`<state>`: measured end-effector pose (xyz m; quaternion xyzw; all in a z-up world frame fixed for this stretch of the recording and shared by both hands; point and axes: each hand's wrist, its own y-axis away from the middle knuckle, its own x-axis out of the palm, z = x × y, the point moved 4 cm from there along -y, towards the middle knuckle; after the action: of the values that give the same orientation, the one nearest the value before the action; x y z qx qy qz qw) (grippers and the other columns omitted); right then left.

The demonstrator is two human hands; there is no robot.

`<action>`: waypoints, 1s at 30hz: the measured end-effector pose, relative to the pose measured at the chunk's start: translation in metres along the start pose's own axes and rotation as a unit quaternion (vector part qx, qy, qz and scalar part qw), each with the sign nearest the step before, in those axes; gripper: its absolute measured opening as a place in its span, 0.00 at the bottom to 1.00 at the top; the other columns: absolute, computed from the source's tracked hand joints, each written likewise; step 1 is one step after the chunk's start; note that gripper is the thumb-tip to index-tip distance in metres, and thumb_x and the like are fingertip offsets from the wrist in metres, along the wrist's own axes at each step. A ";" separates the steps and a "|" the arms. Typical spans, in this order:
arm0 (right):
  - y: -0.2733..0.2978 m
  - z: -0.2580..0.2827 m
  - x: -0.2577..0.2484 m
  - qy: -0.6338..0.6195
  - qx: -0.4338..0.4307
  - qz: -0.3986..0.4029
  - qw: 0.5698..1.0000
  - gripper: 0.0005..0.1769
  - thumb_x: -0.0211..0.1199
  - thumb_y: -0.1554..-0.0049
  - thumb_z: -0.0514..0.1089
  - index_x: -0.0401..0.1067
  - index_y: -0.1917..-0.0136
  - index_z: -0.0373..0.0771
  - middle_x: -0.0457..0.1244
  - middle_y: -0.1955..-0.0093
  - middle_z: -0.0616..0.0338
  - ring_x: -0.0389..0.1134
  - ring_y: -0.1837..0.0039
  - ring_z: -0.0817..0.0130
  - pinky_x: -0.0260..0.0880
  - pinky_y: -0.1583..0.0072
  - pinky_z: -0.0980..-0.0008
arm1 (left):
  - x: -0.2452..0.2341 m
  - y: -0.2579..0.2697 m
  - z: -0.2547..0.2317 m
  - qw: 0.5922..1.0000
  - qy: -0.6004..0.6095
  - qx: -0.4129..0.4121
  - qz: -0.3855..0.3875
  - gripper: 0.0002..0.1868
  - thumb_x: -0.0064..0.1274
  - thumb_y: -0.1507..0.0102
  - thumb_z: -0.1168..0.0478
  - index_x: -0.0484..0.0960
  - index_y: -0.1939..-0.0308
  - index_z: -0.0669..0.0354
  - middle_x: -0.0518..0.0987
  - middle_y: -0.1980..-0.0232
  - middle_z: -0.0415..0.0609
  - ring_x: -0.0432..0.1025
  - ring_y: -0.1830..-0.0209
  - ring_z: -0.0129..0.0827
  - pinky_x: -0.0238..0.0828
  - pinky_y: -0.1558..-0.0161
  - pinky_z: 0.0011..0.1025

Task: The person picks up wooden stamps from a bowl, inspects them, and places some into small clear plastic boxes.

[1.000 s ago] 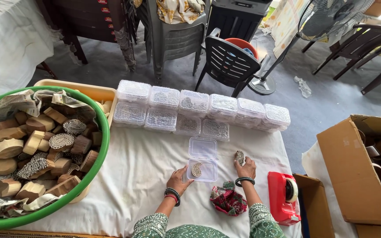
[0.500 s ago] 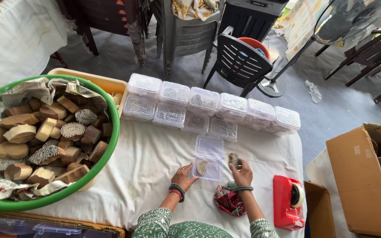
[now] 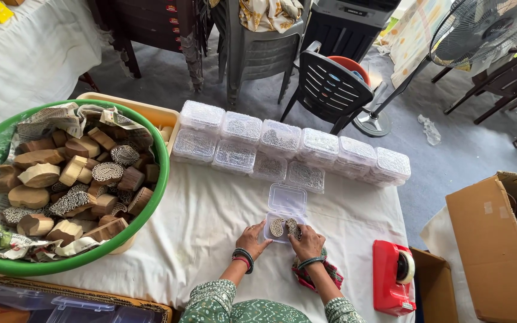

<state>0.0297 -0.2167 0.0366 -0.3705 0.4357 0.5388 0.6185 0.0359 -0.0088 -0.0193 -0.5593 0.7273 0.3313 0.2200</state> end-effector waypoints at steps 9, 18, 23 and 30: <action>0.004 0.010 -0.003 0.008 -0.022 -0.019 1.000 0.29 0.72 0.53 0.60 0.75 0.42 0.43 0.67 0.46 0.58 0.67 0.42 0.59 0.62 0.45 0.56 | 0.002 0.000 0.002 1.000 0.003 0.016 -0.018 0.43 0.64 0.42 0.42 0.63 0.26 0.35 0.73 0.32 0.38 0.66 0.32 0.32 0.68 0.34 0.34; -0.034 -0.090 0.029 -0.221 0.104 -0.084 0.966 0.19 0.69 0.47 0.49 0.79 0.45 0.37 0.72 0.51 0.53 0.73 0.51 0.63 0.73 0.46 0.63 | 0.000 0.002 0.000 1.000 0.003 0.017 -0.008 0.42 0.62 0.41 0.42 0.62 0.26 0.35 0.73 0.31 0.36 0.66 0.33 0.32 0.68 0.34 0.34; -0.024 -0.103 0.068 -0.263 0.146 0.015 0.953 0.18 0.70 0.46 0.49 0.80 0.46 0.37 0.74 0.54 0.53 0.75 0.52 0.68 0.75 0.47 0.66 | -0.001 0.002 -0.002 1.000 0.005 0.007 -0.014 0.42 0.64 0.42 0.43 0.63 0.26 0.35 0.73 0.32 0.38 0.66 0.32 0.33 0.67 0.34 0.34; -0.012 -0.101 0.076 -0.285 0.172 0.028 0.943 0.18 0.69 0.47 0.44 0.80 0.45 0.38 0.74 0.55 0.54 0.75 0.56 0.66 0.77 0.50 0.65 | 0.003 0.004 -0.003 0.998 0.048 0.010 -0.039 0.39 0.65 0.42 0.49 0.68 0.28 0.39 0.77 0.36 0.39 0.68 0.36 0.35 0.67 0.35 0.32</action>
<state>0.0304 -0.2866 -0.0695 -0.0771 0.3381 0.5559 0.7555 0.0318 -0.0124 -0.0181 -0.6002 0.7180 0.2881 0.2031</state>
